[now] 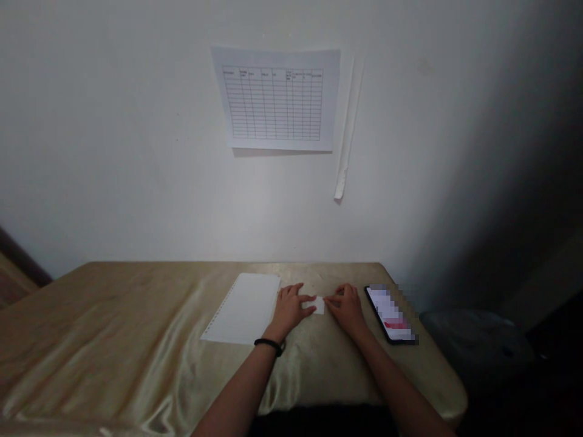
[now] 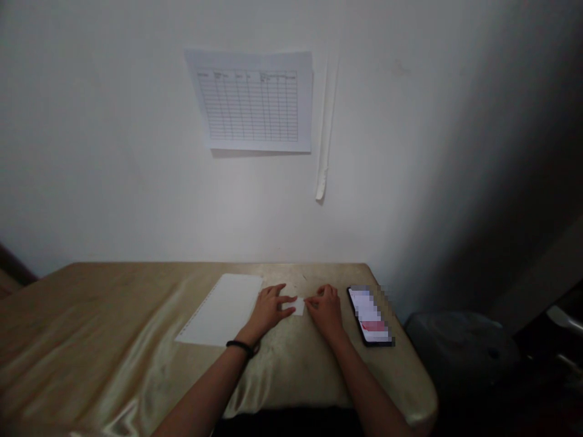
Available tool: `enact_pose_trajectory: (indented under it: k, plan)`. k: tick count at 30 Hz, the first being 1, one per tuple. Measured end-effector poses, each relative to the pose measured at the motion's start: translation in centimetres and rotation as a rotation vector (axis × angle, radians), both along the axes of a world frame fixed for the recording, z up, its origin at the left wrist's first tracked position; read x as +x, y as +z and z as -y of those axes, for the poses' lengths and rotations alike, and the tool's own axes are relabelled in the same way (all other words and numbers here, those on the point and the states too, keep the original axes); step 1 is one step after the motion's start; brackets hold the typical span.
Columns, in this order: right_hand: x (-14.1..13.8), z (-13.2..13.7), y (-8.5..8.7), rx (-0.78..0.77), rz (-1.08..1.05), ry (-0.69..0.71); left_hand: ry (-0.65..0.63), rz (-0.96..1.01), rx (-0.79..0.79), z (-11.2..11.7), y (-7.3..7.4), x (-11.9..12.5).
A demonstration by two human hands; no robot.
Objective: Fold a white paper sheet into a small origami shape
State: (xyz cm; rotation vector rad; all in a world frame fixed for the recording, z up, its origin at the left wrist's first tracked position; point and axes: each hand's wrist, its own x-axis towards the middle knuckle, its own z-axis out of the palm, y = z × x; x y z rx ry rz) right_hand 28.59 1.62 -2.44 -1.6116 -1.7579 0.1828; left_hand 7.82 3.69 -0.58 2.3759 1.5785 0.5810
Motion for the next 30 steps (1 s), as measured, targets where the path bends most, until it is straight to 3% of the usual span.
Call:
enact_pose_trajectory:
  k: [9,13,19,30]
  plan:
    - [0.45,-0.04,-0.3,-0.008,-0.111,0.007,0.01,0.0,0.007,0.0,-0.29,-0.01]
    - [0.74,0.13,-0.1,-0.025,-0.198,0.076,0.011,0.004,0.005,0.06,-0.13,-0.01]
    - [0.73,0.53,0.08,-0.104,-0.187,0.21,-0.004,0.005,0.02,0.02,-0.24,-0.12]
    - [0.82,0.47,0.04,-0.114,-0.11,0.218,0.007,0.004,0.015,-0.15,-0.49,-0.07]
